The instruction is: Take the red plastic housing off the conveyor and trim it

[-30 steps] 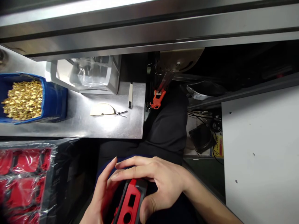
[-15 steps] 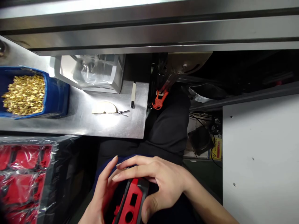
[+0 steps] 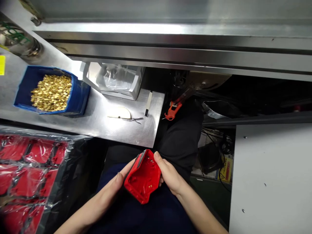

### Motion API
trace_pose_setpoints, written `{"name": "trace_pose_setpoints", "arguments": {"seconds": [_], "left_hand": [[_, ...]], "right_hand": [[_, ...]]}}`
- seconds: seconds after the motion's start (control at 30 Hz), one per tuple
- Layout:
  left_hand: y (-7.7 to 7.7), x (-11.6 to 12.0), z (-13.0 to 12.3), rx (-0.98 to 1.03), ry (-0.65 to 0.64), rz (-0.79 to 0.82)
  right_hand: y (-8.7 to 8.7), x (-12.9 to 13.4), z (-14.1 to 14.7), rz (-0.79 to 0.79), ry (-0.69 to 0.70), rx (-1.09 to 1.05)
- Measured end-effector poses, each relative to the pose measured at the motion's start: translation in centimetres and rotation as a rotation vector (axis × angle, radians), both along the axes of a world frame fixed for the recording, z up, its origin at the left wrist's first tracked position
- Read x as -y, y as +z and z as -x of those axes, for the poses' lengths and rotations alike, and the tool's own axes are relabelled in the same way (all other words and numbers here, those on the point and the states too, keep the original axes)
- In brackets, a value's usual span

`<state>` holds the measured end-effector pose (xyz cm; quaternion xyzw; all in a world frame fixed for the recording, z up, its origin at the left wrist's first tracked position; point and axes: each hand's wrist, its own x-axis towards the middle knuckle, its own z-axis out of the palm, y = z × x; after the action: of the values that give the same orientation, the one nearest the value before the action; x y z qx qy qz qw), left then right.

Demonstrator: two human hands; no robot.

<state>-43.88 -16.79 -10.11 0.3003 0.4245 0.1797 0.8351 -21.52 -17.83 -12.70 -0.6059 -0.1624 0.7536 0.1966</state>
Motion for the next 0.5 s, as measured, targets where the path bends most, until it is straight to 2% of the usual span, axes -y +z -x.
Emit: {"name": "trace_pose_setpoints", "arguments": {"seconds": [0.1,0.17,0.23,0.3,0.5], "left_hand": [[-0.8,-0.8,-0.7,-0.189,0.017,-0.15],[-1.0,-1.5,-1.2,-0.259,0.029,-0.277],[-0.9,-1.9,-1.6,-0.216,0.025,-0.328],[-0.8,-2.0,-1.8,-0.144,0.026,-0.312],[-1.1,-1.1,-1.8,-0.078,0.07,-0.353]], "right_hand": [[-0.5,0.3,0.3,0.122,0.007,0.016],[-0.6,0.3,0.4,0.138,0.043,0.003],[-0.7,0.2,0.3,0.132,0.066,-0.017],[-0.8,0.2,0.3,0.126,0.077,-0.027],[-0.9,0.4,0.4,0.12,0.07,-0.02]]}}
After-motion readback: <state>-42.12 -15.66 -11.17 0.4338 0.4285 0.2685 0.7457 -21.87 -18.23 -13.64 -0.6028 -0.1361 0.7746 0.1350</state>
